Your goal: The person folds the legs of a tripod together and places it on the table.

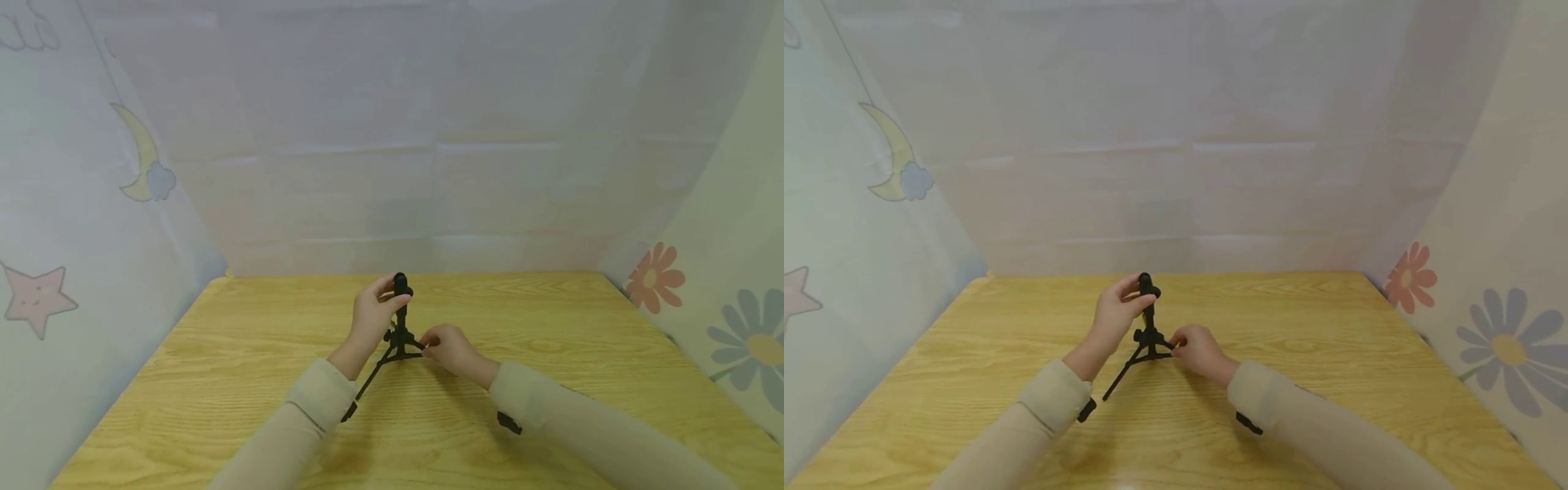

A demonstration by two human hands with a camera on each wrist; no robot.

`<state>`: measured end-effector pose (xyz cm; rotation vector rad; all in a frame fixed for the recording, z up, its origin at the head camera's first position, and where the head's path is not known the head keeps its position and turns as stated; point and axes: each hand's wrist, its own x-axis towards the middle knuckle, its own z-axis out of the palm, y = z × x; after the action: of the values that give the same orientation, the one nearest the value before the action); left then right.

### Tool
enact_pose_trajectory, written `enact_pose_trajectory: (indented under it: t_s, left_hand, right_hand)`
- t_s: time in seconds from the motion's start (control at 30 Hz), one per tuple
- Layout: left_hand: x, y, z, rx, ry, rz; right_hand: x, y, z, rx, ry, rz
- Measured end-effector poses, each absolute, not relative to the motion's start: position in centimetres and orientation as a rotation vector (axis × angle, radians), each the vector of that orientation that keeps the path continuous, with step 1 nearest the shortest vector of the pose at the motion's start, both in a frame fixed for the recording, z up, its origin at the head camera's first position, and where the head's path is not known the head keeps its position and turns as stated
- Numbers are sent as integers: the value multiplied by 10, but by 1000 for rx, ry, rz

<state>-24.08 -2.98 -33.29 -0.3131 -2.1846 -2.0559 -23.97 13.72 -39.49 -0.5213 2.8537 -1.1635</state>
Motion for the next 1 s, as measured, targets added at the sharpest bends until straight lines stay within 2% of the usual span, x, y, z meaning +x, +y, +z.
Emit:
enact_pose_trajectory:
  t_s: [0.23, 0.63, 1.0]
  left_hand:
    - [-240, -28, -335, -285, -2163, -2056]
    - [-238, -26, -332, -235, -2158, -2086]
    - [-237, -27, -327, -219, -2185, -2075]
  right_hand:
    - [-239, 134, -396, -638, 2875, -1112]
    - [-229, 129, -397, -541, 2901, -1109]
    - [-232, 131, -395, -653, 2908, -1150]
